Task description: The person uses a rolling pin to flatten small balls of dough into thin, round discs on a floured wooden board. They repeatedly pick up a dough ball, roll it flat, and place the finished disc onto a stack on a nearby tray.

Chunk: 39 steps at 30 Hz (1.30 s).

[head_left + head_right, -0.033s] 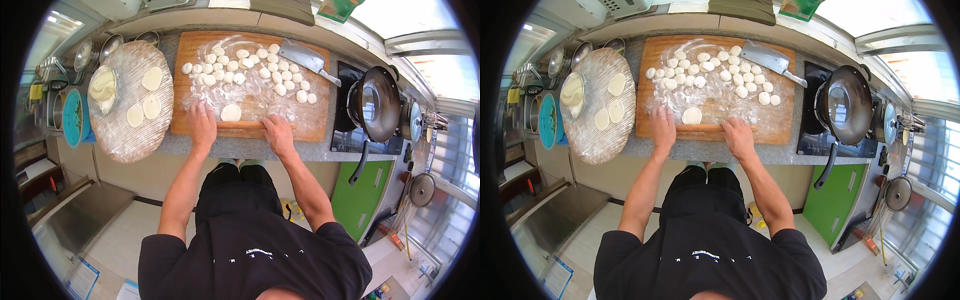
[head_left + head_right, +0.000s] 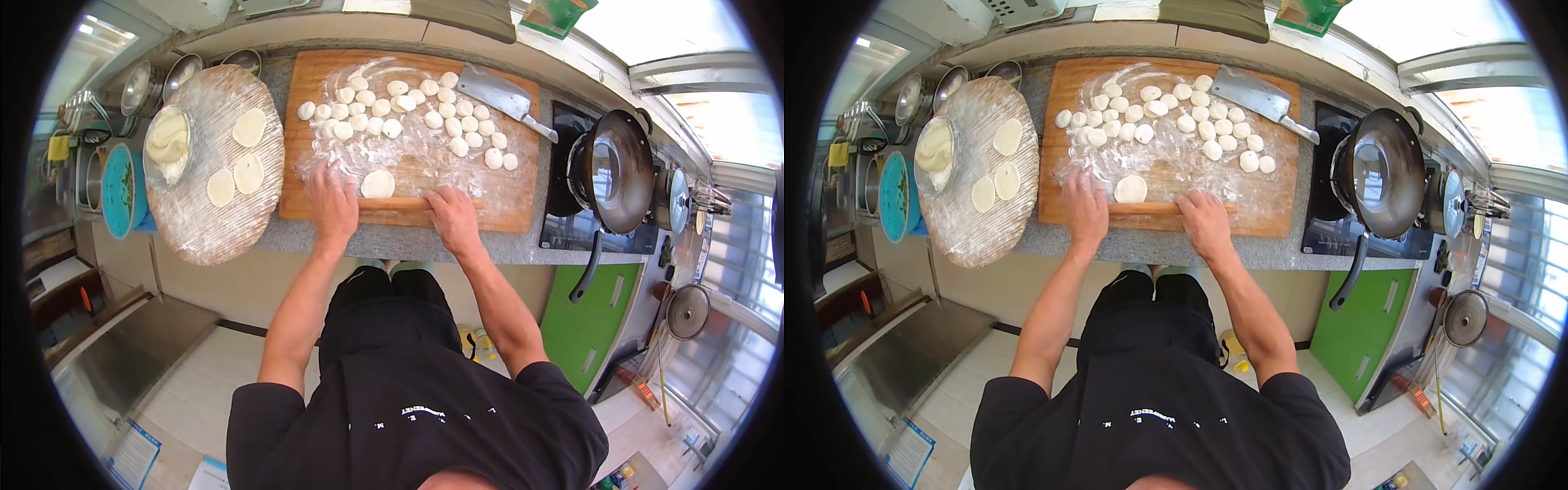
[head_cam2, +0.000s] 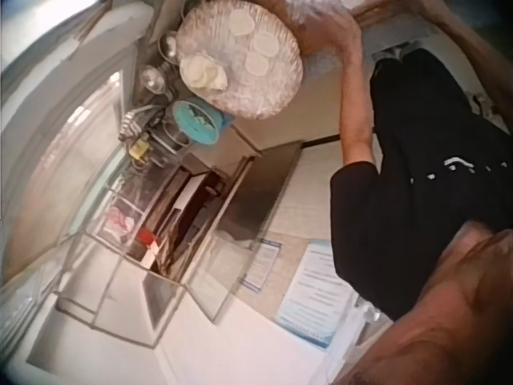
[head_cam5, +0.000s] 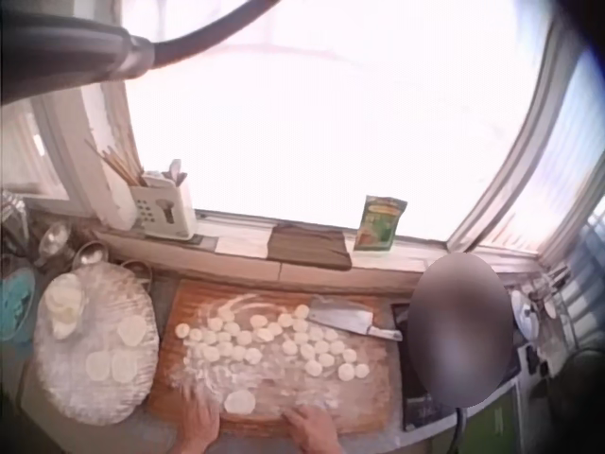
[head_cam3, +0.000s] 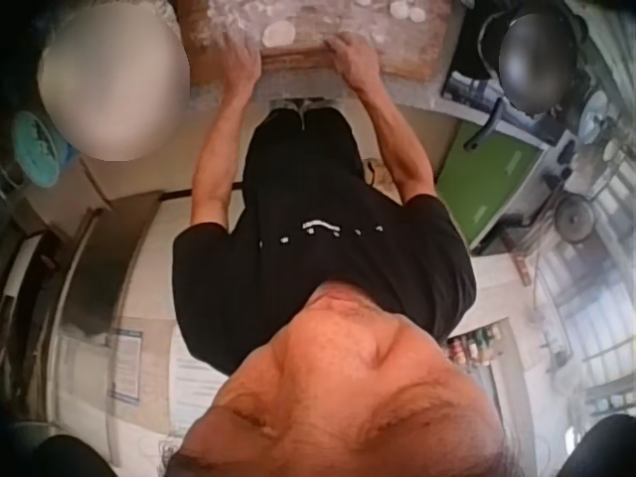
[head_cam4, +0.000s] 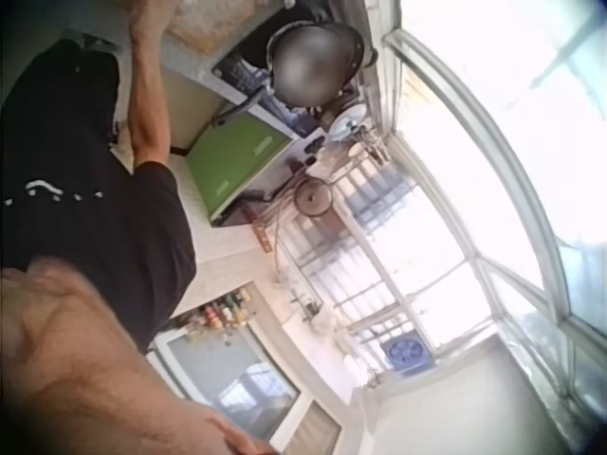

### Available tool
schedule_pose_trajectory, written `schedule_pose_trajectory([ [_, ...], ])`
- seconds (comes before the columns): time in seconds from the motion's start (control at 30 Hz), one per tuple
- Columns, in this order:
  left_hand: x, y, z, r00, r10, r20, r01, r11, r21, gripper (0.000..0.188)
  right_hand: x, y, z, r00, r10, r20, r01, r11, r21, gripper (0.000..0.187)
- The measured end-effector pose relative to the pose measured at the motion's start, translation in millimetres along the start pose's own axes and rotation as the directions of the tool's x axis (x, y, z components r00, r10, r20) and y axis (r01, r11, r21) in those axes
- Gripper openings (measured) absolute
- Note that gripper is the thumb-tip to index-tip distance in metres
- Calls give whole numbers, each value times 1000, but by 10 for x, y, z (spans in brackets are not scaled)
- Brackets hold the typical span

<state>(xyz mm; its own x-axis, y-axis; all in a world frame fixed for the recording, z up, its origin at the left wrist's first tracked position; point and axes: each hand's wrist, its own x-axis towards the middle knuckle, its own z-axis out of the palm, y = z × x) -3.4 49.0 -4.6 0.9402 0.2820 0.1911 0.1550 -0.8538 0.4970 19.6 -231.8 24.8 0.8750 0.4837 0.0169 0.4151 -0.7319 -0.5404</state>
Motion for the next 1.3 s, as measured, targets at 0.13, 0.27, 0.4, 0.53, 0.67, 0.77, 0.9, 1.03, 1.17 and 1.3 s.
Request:
schedule_pose_trajectory([
  [0.13,118,139,113,991,98,-89,-82,982,168,56,274,36,179,996,-84,-7,82,983,-162,58],
  [0.27,726,99,243,966,80,-247,-57,993,99,57,899,-1,192,1000,1,-19,-8,943,-333,75],
  [0.4,1040,52,323,984,13,-176,-6,999,42,58,1266,44,262,994,57,-89,-84,941,-328,78],
  [0.53,776,12,303,987,52,-153,-38,995,89,59,995,-49,279,998,31,-61,-50,939,-341,81],
  [0.67,101,83,72,993,109,33,-112,986,120,57,353,-174,296,1000,-8,-8,5,957,-290,75],
  [0.77,59,52,-7,963,139,232,-142,990,-4,52,72,-119,322,996,-83,-34,72,968,-239,59],
  [0.9,356,261,-114,851,256,459,-164,959,-230,46,-143,-33,342,988,-115,-99,100,984,-150,42],
  [1.03,510,300,-14,792,207,575,-168,978,-120,44,-384,10,205,992,-72,-107,63,994,-86,45],
  [1.17,273,590,156,830,-182,528,263,961,-82,39,-610,132,26,994,34,-104,-41,997,-68,44],
  [1.3,267,618,197,823,-440,359,504,857,-105,41,-639,173,-16,987,80,-140,-89,994,-61,42],
])
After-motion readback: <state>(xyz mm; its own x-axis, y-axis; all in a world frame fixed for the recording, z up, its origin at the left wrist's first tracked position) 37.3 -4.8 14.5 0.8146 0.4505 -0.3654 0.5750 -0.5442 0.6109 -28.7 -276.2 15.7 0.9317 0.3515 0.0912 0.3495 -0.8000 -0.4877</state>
